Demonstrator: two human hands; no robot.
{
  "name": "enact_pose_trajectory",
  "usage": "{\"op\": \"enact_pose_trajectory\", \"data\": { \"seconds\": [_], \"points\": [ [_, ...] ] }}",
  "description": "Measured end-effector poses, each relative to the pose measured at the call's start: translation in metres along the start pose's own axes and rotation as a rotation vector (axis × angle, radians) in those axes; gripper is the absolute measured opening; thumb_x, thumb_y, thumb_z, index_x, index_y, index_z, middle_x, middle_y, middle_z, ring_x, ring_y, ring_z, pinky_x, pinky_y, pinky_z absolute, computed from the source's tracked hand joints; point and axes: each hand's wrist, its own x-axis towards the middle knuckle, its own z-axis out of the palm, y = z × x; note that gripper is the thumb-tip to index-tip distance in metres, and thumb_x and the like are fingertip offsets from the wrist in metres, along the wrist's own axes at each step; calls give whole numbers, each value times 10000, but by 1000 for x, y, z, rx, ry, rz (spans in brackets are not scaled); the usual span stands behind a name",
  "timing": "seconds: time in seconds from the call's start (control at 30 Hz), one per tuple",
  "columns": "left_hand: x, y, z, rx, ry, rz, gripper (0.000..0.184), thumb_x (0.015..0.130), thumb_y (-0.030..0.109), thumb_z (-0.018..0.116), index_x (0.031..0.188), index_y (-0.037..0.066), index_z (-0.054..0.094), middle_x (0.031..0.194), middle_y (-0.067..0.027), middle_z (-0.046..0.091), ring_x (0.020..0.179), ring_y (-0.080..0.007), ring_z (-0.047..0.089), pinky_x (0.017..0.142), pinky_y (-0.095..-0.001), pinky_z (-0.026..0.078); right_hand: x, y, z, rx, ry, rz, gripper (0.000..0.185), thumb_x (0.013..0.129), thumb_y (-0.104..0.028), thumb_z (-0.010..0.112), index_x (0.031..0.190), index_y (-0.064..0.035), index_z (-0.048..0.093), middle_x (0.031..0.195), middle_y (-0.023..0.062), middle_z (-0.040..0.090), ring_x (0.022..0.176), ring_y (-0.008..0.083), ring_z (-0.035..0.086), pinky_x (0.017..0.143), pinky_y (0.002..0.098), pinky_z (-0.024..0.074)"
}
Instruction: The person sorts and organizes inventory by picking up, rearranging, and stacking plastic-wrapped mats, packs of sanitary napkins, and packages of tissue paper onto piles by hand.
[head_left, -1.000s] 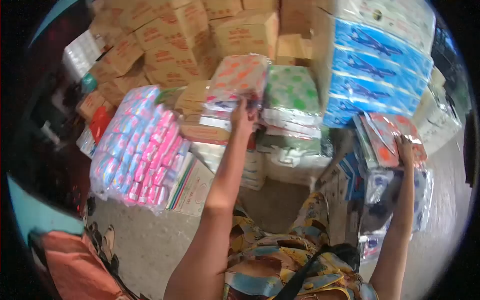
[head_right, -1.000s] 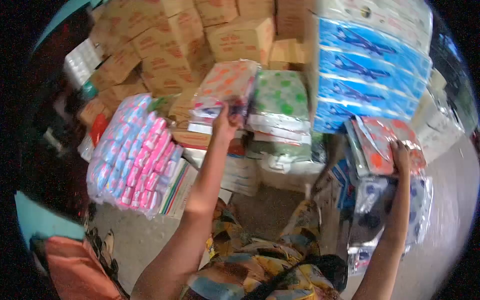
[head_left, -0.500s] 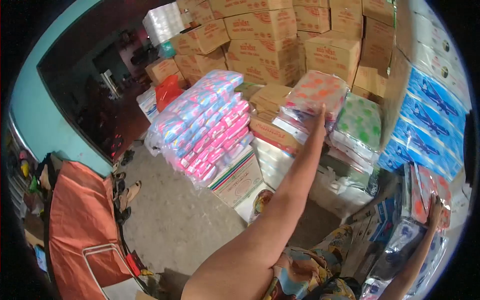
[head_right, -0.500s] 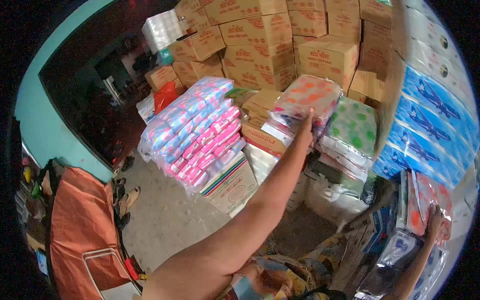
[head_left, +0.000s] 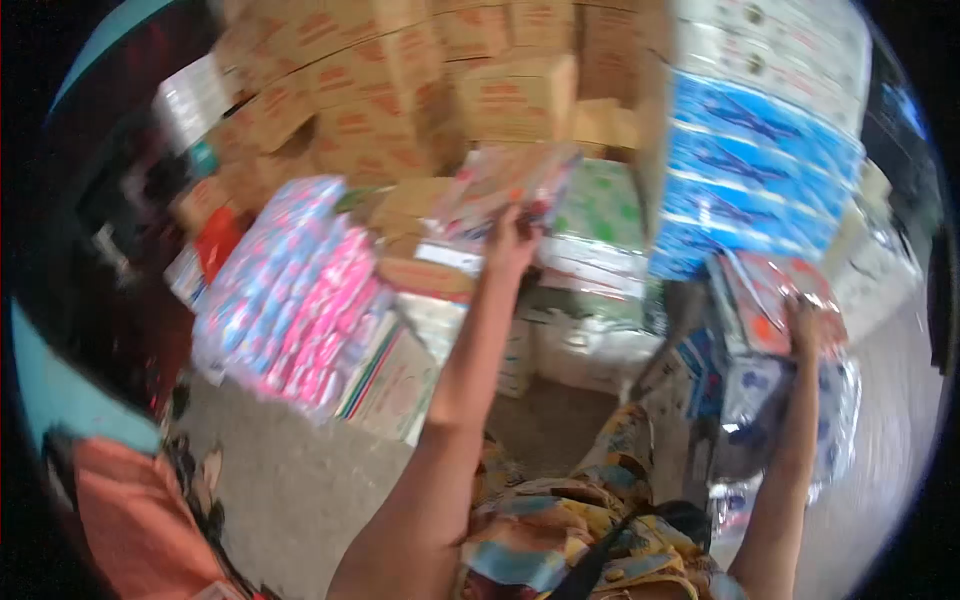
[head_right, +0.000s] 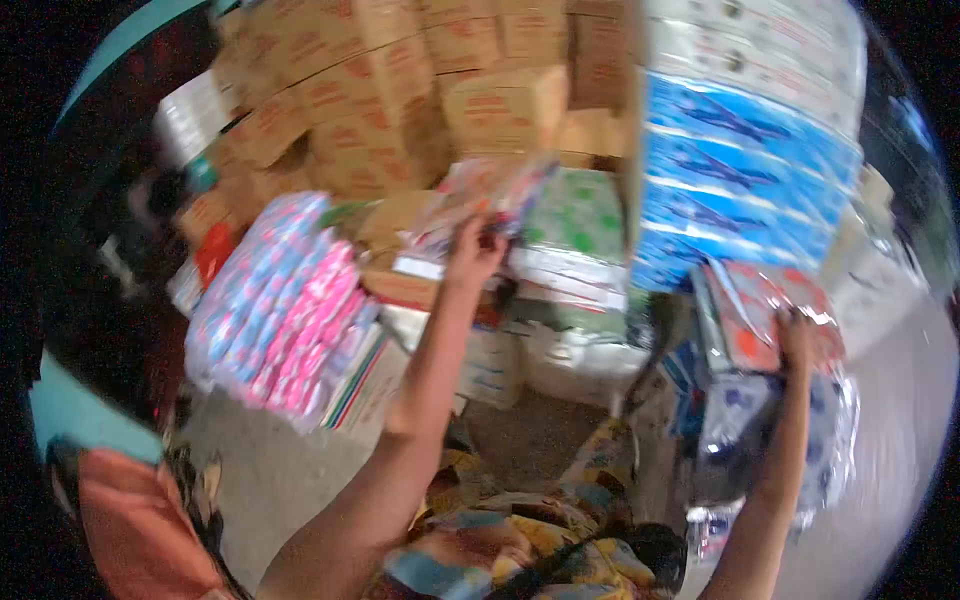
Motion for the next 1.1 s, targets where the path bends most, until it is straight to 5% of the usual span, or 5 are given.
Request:
{"op": "enact_pose_trajectory", "data": {
  "seconds": [0.2,0.33,0.47,0.63,1.1],
  "points": [
    [-94,-19,24,-272,-137,-114,257,851,124,443,1090,105,534,850,-67,603,645,-141,555,507,-278,459,10,4,-10,-379,6,-458,425,798,-408,492,1112,-122,494,1120,183,477,1089,365,376,931,497,260],
    [-137,-36,29,-356,-222,-192,334,848,143,449,1179,98,458,969,-115,579,696,-165,562,520,-297,472,-36,-81,-40,475,504,-205,465,796,-290,530,1189,-71,415,1186,210,418,1076,306,427,906,344,346],
    [-175,-57,45,-233,-152,-230,373,844,180,457,1200,77,414,1153,-170,470,911,-246,549,580,-367,513,-151,-192,-92,1784,-533,106,652,804,-321,562,1324,-227,181,1115,108,427,830,212,541,628,342,496],
    [-196,-97,85,-245,-558,-564,423,860,261,439,1213,40,368,1227,-161,399,1136,-276,389,941,-428,329,-201,-179,-128,2082,-261,-99,732,791,-311,586,1338,-198,113,995,55,509,847,147,538,687,345,487],
    [-222,-288,129,453,-614,-1051,320,794,126,574,1077,98,428,989,-29,528,870,-149,509,701,-318,410,-271,19,-83,1554,579,577,693,704,6,579,1274,-18,186,795,82,530,584,111,508,488,217,413]
  ]
}}
